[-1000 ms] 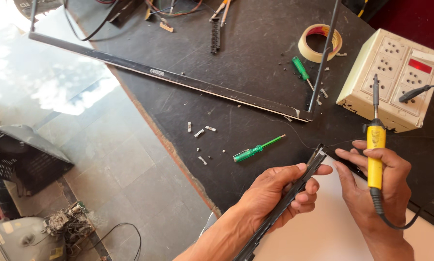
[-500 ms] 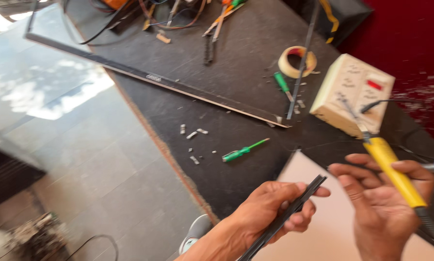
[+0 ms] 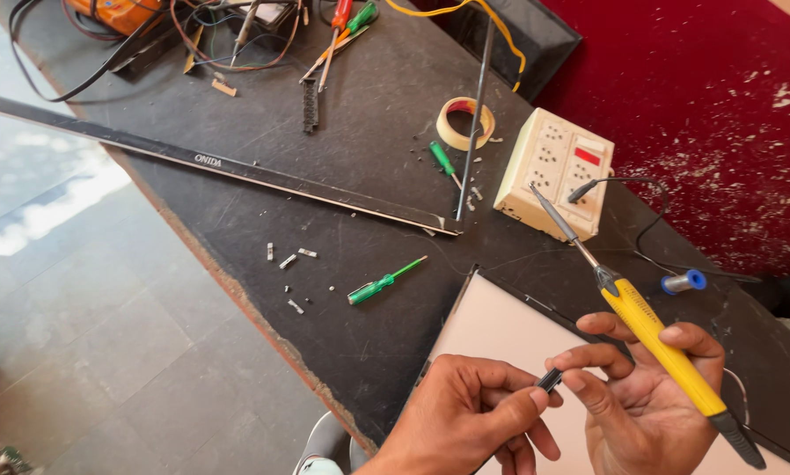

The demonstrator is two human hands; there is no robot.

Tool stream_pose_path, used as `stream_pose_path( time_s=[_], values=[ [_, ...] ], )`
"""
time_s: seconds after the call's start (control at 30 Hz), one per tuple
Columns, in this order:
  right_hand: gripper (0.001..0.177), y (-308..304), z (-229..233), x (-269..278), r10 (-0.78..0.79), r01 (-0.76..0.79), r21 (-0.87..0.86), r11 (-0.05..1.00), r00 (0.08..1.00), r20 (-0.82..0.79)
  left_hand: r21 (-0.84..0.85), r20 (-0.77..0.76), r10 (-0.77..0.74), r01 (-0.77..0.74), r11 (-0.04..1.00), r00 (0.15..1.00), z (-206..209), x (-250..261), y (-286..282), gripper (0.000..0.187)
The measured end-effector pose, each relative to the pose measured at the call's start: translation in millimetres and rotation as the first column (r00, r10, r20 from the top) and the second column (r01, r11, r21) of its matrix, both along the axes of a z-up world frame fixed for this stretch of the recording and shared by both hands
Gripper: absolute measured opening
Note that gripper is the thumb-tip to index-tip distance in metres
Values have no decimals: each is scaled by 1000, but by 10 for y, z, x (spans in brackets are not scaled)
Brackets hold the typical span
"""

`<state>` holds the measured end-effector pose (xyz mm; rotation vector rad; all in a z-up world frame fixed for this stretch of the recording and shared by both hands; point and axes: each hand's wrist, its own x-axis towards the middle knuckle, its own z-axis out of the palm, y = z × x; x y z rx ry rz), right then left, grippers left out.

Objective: The person uses a soldering iron to heat and attach small metal components to a black plastic strip. They hold the strip with one hand and apply the soldering iron with the other, working on a cluttered workbench with various tools and electronic parts.

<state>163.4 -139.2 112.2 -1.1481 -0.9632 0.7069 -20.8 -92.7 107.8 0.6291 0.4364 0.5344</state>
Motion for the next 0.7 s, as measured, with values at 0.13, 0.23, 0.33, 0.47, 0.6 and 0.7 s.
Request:
stream_pose_path(
  time_s=[0.13,0.23,0.33,0.47,0.6,0.7],
  values=[
    [80,-52,6,75,-24,24,15,1000,1000,13,168,-246,68,-27,985,967,259,30,8,22],
    [79,-83,9,125,3,-1,54,999,1000,-24,274,-375,119,-13,962,919,424,87,14,22],
    [78,-87,18,162,19,-12,91,996,997,-81,329,-490,129,46,943,862,544,131,49,25],
    [77,-97,43,199,27,-17,106,994,995,-91,311,-553,139,49,949,821,640,187,58,27],
    [79,-92,66,200,9,-5,82,997,999,-45,306,-535,146,30,952,832,668,212,79,25],
    [79,-87,85,208,-12,14,62,998,999,-30,290,-545,134,36,956,828,648,238,83,24]
  ],
)
